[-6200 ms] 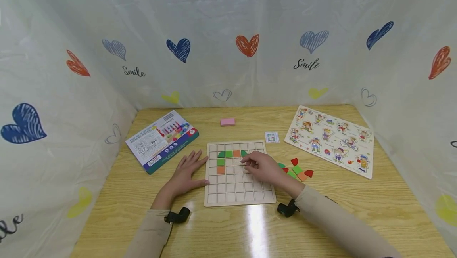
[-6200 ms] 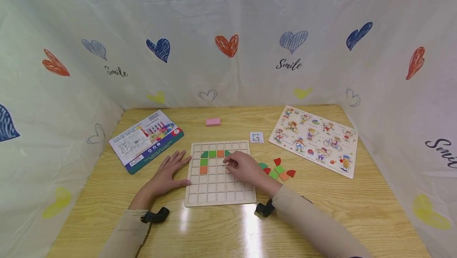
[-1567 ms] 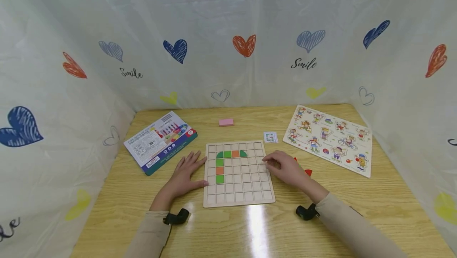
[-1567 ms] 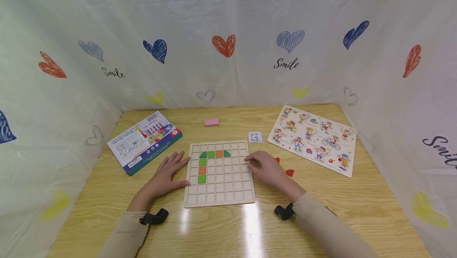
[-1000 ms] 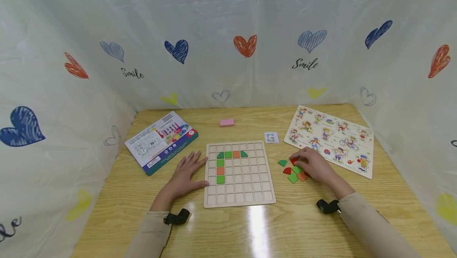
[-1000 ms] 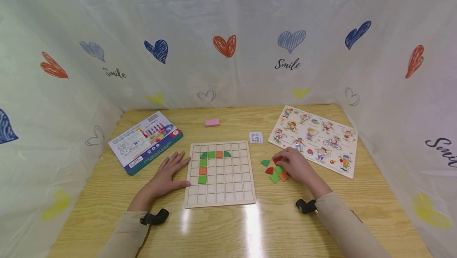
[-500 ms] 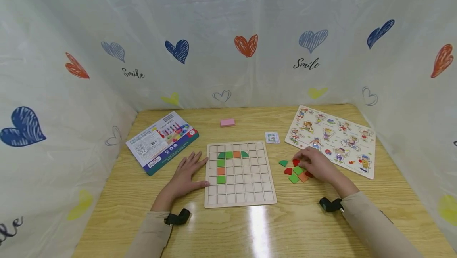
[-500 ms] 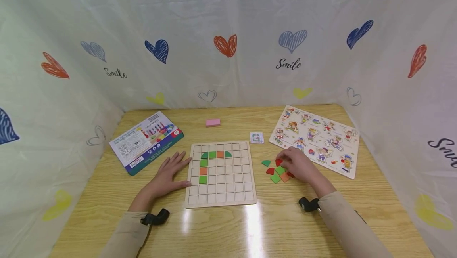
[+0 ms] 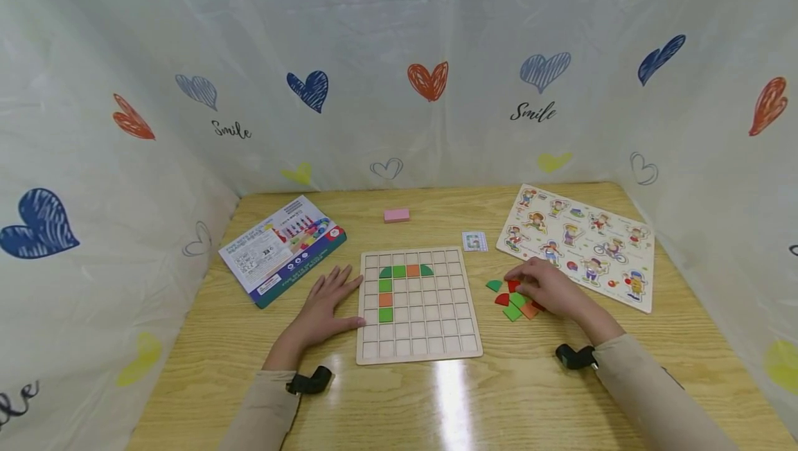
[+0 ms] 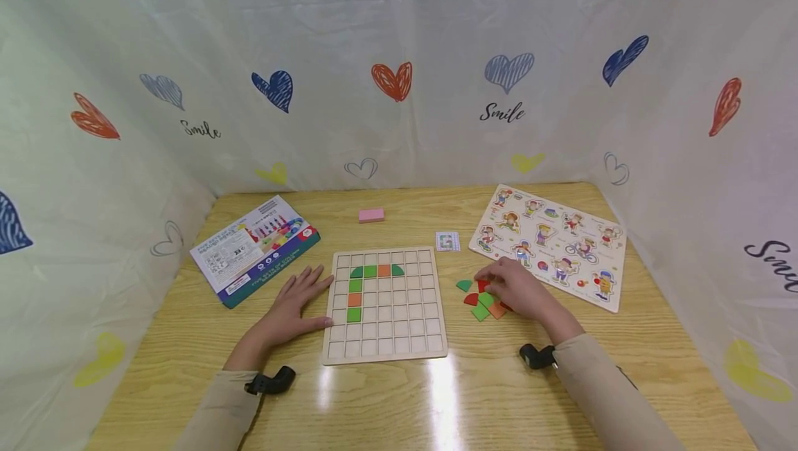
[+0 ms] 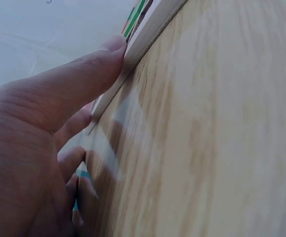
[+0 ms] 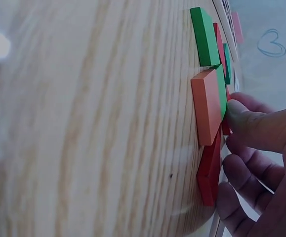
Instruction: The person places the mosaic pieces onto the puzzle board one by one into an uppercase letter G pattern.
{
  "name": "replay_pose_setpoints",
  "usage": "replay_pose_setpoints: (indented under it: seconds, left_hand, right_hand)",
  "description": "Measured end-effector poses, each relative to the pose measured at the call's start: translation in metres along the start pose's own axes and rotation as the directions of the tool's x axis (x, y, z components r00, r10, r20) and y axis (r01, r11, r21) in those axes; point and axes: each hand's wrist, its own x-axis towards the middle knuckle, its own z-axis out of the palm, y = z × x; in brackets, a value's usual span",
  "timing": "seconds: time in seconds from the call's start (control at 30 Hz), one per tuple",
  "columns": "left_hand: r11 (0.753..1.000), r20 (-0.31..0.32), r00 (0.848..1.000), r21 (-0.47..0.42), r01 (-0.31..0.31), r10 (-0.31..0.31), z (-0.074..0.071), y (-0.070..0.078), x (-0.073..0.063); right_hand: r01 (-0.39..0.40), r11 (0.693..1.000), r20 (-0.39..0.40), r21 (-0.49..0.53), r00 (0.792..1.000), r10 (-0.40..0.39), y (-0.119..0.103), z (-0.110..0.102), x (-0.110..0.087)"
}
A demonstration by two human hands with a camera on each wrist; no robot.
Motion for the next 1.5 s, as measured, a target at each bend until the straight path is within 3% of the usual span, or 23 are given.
replay_pose_setpoints:
  seconds: [0.23, 0.5, 0.73, 1.1, 1.5]
  left_hand:
    - [1.000, 0.002, 1.000, -0.004, 0.007, -0.007, -0.001, 0.001, 0.000]
    - [1.000, -0.005, 1.000, -0.012, 0.001, -0.001, 0.000, 0.000, -0.001]
    - [1.000, 0.004, 1.000, -0.005, 0.002, -0.002, 0.003, -0.002, -0.002]
    - [1.000, -0.012, 1.000, 0.000, -0.002, 0.002, 0.001, -0.002, -0.002]
    - [1.000, -0.004, 1.000, -0.008, 0.003, -0.003, -0.001, 0.001, 0.000]
  right_hand:
    - [0.015, 1.000, 0.010, 0.008, 1.000, -0.015, 0.000, 0.000, 0.001]
    - [-0.065, 0.998, -0.011, 0.019, 0.998, 0.065, -0.002, 0.001, 0.002]
    - [-0.073, 0.996, -0.052, 0.045, 0.996, 0.075, -0.014, 0.007, 0.004]
    - [-0.051, 0.955, -0.042, 0.292, 0.997, 0.066, -0.077, 0.050, 0.025]
    - [0.079, 0.948, 0.068, 0.309, 0.992, -0.105, -0.148, 0.110, 0.055]
